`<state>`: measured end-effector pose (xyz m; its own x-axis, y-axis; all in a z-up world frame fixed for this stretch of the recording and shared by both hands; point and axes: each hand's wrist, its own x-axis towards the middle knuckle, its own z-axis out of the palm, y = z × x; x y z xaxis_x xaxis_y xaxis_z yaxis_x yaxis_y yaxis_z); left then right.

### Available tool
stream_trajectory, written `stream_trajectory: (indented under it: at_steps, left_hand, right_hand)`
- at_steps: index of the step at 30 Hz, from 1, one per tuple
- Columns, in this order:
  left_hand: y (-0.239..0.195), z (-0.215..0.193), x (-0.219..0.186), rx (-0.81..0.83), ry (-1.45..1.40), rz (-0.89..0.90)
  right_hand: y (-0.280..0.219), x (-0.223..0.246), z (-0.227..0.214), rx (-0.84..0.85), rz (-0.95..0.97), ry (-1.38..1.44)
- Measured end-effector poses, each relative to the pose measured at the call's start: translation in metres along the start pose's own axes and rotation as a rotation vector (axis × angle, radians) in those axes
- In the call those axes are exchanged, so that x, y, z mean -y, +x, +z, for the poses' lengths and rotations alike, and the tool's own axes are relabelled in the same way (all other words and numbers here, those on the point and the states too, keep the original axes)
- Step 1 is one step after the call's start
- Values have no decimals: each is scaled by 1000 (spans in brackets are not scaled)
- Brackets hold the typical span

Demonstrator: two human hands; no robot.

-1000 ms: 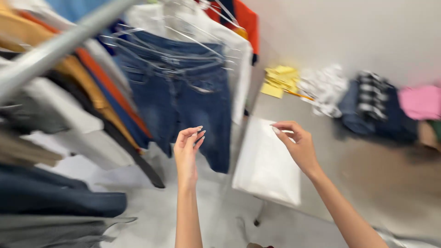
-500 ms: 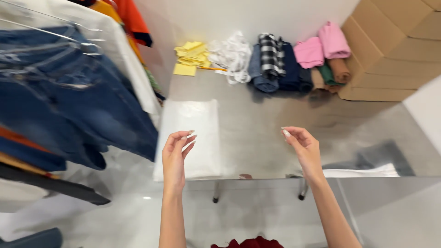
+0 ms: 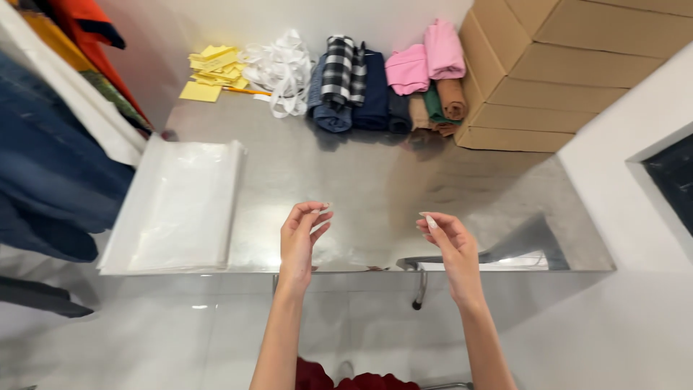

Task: The person organizes clothing items on a metal table and a clothing rack. They pick up folded jeans, a pink top, and a black t-shirt, place each on a hanger, and hang them on the rack. The person also handles a stack of plastic garment bags.

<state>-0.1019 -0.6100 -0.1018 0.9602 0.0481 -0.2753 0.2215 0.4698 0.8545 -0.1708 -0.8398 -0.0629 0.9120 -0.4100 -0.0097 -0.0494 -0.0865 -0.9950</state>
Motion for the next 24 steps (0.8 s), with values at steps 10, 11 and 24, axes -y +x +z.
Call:
stream_trajectory:
  at_steps: [10, 11, 24]
  left_hand:
    - [36, 81, 25, 97, 75, -33]
    - [48, 91, 30, 120, 66, -34]
    - [189, 230, 41, 246, -75, -57]
  right_hand:
    - [56, -39, -41, 20, 123, 44]
    - [68, -44, -48, 34, 137, 15]
    - [273, -71, -80, 2, 3, -151]
